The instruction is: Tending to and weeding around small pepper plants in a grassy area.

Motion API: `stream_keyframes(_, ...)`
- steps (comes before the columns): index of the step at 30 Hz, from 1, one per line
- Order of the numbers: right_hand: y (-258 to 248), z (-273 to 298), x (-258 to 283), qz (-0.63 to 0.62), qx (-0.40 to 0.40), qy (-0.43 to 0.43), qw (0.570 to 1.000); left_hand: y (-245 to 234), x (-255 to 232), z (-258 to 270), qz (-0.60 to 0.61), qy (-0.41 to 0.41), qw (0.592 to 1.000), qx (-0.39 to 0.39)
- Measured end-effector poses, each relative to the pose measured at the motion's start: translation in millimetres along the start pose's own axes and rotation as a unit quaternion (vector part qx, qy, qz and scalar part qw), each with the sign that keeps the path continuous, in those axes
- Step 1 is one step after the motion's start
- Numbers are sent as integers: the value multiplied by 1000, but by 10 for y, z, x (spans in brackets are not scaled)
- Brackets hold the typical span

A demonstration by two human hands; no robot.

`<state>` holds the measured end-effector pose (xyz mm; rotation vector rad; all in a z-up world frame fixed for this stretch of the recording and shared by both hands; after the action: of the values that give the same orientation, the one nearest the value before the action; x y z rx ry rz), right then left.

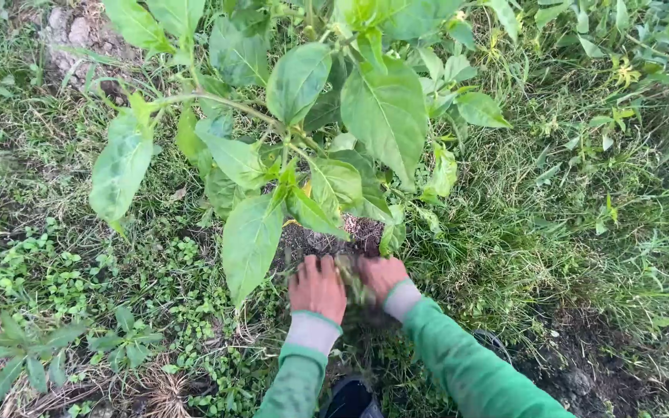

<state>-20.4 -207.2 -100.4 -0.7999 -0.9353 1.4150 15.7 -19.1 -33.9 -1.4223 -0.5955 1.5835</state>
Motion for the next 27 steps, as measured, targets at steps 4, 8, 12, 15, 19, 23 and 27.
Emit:
stream_keyframes(4, -200, 705, 61, -49, -31, -132, 989, 599, 169, 286, -83, 117, 982, -125)
stream_keyframes(8, -850, 885, 298, -63, -182, -155, 969, 867, 302, 801, -95, 214, 970, -67)
stream_keyframes(12, -1064, 666, 206, -121, -139, -60, 981, 518, 149, 831, 15, 184, 983, 10)
stream_keyframes(15, -1021, 394, -50, -125, -121, 99, 980, -99, -259, 532, 52, 104, 993, -15)
stream_keyframes(19, -790, 157, -324, -102, 24, 239, 965, 40, -536, 118, -104, -55, 992, 49)
stream_keyframes(23, -336, -52, -651, -86, -7, 203, 975, 1031, -198, 46, -104, -14, 988, 115)
stream_keyframes(27, -283, -11, -689, -68, -48, 157, 984, 992, -108, 8, -9, -38, 994, 103)
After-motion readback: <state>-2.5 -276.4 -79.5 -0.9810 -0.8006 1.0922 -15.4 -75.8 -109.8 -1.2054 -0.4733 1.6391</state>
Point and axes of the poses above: each hand's wrist, its own z-axis away from the middle knuckle, its own y-axis out of the palm, x = y × z, the point moved 1 cm from there along -z, towards the middle knuckle, and after that the axes turned 8 degrees about -y, right-handed, at the moved point
